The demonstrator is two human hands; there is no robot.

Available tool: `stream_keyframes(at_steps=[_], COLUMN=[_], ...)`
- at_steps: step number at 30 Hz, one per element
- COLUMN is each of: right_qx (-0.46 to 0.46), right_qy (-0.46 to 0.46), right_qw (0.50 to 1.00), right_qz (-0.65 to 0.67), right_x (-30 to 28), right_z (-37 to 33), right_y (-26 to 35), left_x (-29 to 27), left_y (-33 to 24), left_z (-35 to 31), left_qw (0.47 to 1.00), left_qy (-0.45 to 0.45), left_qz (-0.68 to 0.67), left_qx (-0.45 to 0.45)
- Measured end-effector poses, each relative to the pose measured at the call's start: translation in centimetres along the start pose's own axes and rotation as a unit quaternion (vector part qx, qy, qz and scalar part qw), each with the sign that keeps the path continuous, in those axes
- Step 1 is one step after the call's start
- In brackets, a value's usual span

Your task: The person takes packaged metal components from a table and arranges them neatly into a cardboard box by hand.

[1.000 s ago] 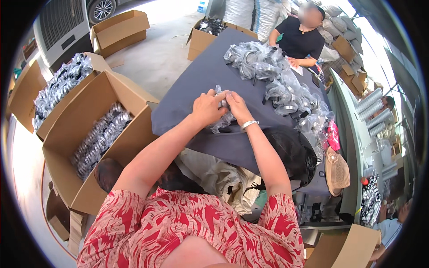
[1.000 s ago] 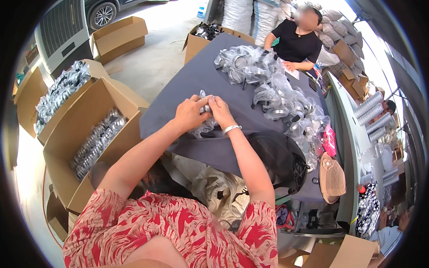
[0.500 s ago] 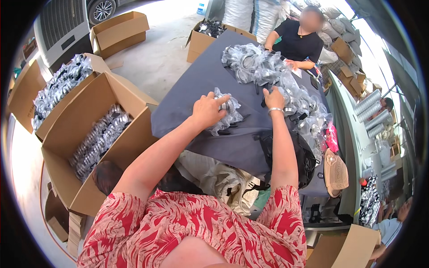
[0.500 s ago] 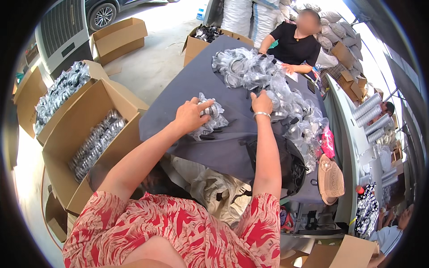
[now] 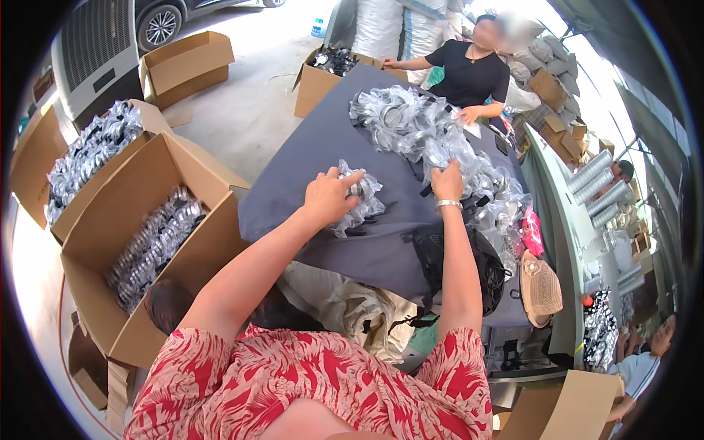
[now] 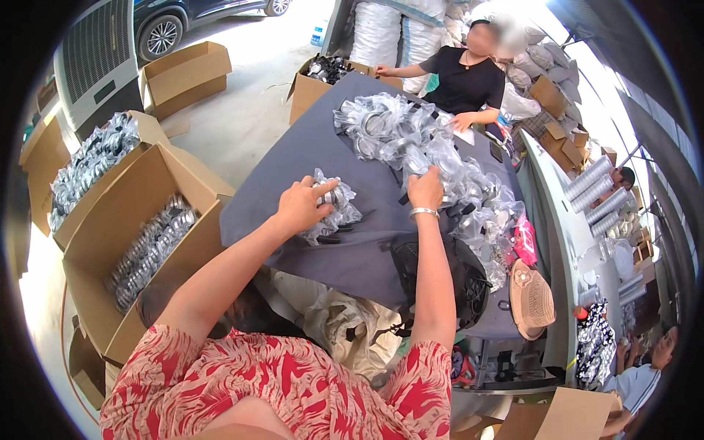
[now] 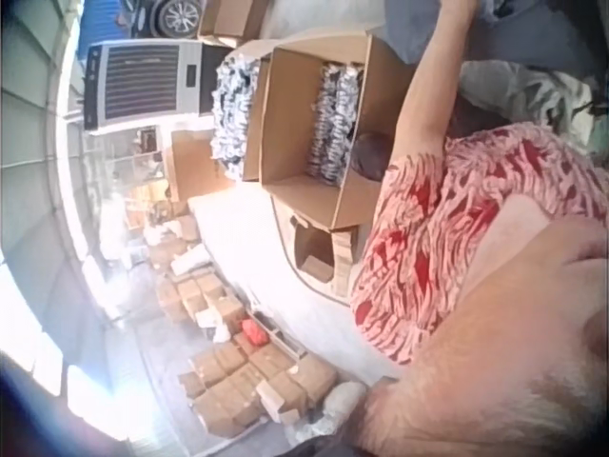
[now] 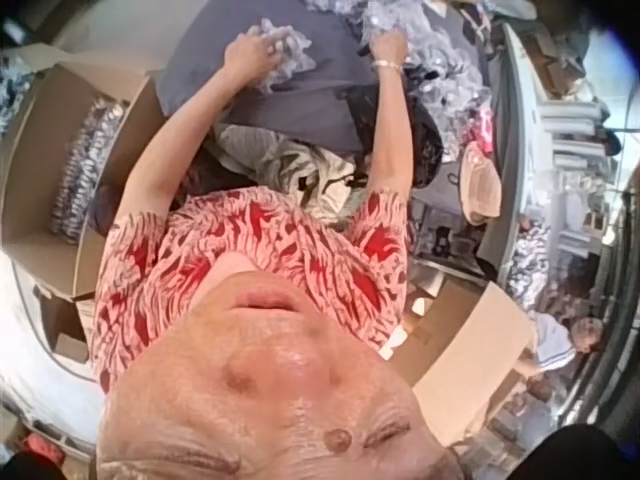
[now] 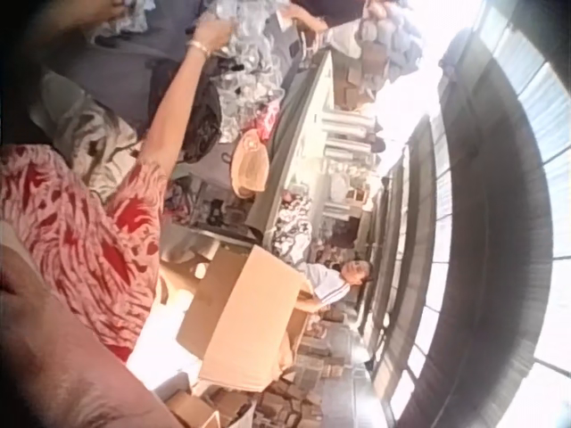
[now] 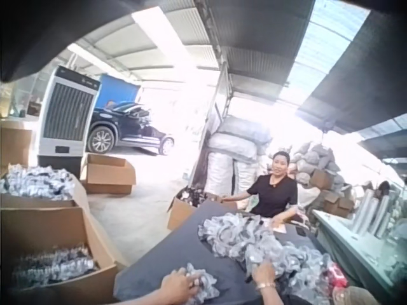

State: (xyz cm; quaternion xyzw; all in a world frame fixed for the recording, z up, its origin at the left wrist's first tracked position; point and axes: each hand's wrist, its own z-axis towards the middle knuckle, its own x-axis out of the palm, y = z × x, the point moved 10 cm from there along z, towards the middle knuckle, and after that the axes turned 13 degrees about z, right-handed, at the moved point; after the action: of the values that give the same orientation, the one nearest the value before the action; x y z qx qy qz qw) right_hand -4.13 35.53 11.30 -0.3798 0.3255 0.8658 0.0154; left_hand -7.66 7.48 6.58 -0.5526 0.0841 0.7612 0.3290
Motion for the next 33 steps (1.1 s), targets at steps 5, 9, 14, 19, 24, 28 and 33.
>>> stream_keyframes(at_steps=[5,9,14,19,24,28,33], right_qx=[-0.268,-0.433,-0.119,-0.058,-0.144,-0.114,0.035], right_qy=[0.109,0.168,0.339,0.366,0.342,0.444,0.486], right_qw=[0.957,0.882,0.912,0.879,0.899,0.829,0.737], right_qz=[-0.021,-0.082,0.200,0.299,0.233,0.320,0.468], right_x=[2.2,6.1,9.5,13.6,12.1,12.1,13.0], right_z=[-5.5,-9.9,-7.3,-5.9,-5.2,-7.7,-10.0], right_y=[9.0,10.8,7.0,6.8,7.3,9.1,8.0], left_x=[-0.3,-0.4,-0.4,-0.4,0.3,-0.4,0.1], left_y=[0.1,-0.4,-0.1,-0.3,-0.2,0.4,-0.1], left_z=[-0.2,-0.1,-0.2,0.0,0.6,0.3,0.0], left_qw=[0.999,0.999,1.000,0.999,1.000,0.999,1.000], left_qy=[-0.035,-0.037,-0.023,-0.028,0.001,-0.031,-0.021], left_qz=[-0.013,-0.007,0.000,0.001,-0.001,-0.017,-0.019], left_qx=[0.013,0.015,0.004,0.015,-0.004,0.003,0.012])
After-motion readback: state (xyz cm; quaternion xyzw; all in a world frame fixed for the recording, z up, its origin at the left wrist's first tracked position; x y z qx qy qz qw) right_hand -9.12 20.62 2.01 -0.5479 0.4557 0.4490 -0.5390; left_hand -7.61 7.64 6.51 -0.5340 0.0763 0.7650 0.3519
